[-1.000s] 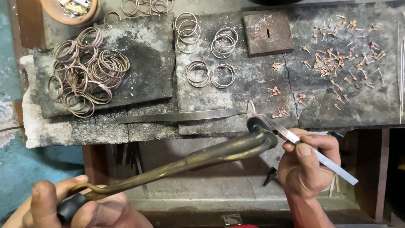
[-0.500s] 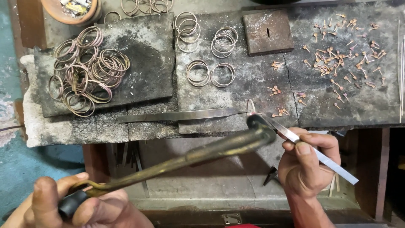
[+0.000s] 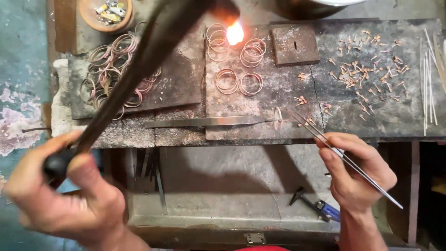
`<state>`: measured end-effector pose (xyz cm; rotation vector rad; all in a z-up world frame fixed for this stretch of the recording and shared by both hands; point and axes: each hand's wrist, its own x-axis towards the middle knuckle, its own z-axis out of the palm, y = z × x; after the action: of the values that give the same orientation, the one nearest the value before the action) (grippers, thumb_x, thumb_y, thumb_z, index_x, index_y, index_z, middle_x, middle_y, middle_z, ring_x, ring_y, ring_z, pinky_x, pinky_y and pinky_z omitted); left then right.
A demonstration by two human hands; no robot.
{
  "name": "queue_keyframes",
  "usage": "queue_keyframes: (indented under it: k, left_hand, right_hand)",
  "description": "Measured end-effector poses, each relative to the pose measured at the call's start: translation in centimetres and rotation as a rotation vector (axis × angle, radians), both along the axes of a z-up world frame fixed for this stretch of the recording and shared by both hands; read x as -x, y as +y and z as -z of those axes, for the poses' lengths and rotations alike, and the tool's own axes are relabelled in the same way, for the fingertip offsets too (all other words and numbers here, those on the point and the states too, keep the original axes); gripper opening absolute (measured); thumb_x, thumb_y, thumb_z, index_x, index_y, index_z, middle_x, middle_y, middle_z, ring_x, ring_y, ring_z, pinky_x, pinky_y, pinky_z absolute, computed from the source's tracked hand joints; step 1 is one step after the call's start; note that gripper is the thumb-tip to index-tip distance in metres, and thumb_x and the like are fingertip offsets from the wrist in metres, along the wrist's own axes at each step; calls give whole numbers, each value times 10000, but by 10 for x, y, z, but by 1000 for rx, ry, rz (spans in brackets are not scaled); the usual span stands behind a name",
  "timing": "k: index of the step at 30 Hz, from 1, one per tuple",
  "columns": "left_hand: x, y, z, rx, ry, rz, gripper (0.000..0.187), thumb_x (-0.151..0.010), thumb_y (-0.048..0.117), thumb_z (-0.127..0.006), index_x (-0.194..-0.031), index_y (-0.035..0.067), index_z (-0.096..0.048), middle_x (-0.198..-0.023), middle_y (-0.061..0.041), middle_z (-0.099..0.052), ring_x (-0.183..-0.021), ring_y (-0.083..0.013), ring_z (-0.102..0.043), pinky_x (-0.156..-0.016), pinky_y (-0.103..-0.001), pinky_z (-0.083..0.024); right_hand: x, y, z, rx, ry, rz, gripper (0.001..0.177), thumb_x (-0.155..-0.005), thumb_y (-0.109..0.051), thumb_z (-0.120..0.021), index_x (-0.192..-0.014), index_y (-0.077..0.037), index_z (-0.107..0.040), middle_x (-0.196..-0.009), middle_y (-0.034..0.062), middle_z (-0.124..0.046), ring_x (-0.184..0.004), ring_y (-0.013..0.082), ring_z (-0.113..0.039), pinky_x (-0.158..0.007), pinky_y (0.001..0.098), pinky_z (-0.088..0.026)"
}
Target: Using a blowtorch and tweezers to heat and solder metal rings on a jewelry workbench.
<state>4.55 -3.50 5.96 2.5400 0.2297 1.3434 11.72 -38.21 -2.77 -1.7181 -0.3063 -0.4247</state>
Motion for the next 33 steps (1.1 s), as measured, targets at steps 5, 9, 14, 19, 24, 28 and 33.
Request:
queue_keyframes:
  k: [5, 9, 14, 19, 24, 28, 33]
  left_hand:
    - [-10, 7, -24, 122, 324, 25, 432, -1180, 326, -691, -1294, -90, -685, -1017, -167, -682, -804, -292, -637, -737, -414, -462]
    - [-48, -4, -45, 554, 753, 67, 414, -896, 488, -752, -1084, 124, -687, -818, -8, -661, -704, -137, -610, -657, -299, -487]
    - [-77, -22, -38, 734, 1094, 392, 122, -979, 216, -666, -1037, 119, -618, -762, 14, -563, -654, -139, -534, -585, -304, -476]
    - [-92, -48, -15, 526, 1092, 627, 308, -898, 174, -679, -1152, 122, -513, -1074, -37, -702, -847, -173, -699, -727, -341, -614]
    - [-100, -55, -5, 319, 1139, 613, 265, -912, 71, -615, -1102, 111, -435, -915, -64, -629, -694, -260, -656, -633, -448, -556]
    - [-102, -54, -1, 309, 1095, 614, 230, -910, 66, -587, -1066, 116, -425, -873, -53, -658, -687, -274, -668, -636, -474, -538]
    - [-101, -54, 1, 341, 1044, 627, 256, -884, 61, -590, -1083, 101, -436, -954, -72, -697, -747, -291, -716, -667, -477, -578]
  right_hand:
    - [-7, -4, -13, 193, 3, -62, 218, -885, 113, -772, -1077, 101, -669, -1031, 245, -718, -953, 297, -727, -907, 328, -597]
    - [-12, -2, -20, 223, -27, -92, 223, -889, 104, -787, -1083, 87, -679, -1037, 219, -728, -956, 283, -725, -914, 323, -589]
    - [-18, 0, -28, 242, 7, -104, 240, -898, 92, -792, -1109, 73, -680, -1060, 205, -728, -973, 253, -717, -925, 298, -570]
    - [-29, 3, -43, 336, -78, -202, 212, -887, 54, -789, -1071, 78, -687, -1027, 215, -740, -916, 277, -737, -860, 320, -586]
    - [-38, 3, -52, 368, -134, -268, 187, -886, 83, -782, -1054, 79, -700, -1001, 211, -745, -879, 273, -738, -825, 316, -587]
    - [-35, -3, -54, 427, -235, -248, 132, -915, 94, -758, -1032, 77, -699, -1008, 217, -741, -909, 304, -736, -865, 360, -591]
    - [-3, -1, -8, 328, -169, 56, 139, -995, 91, -718, -1112, 91, -642, -1040, 247, -715, -862, 294, -732, -814, 334, -589]
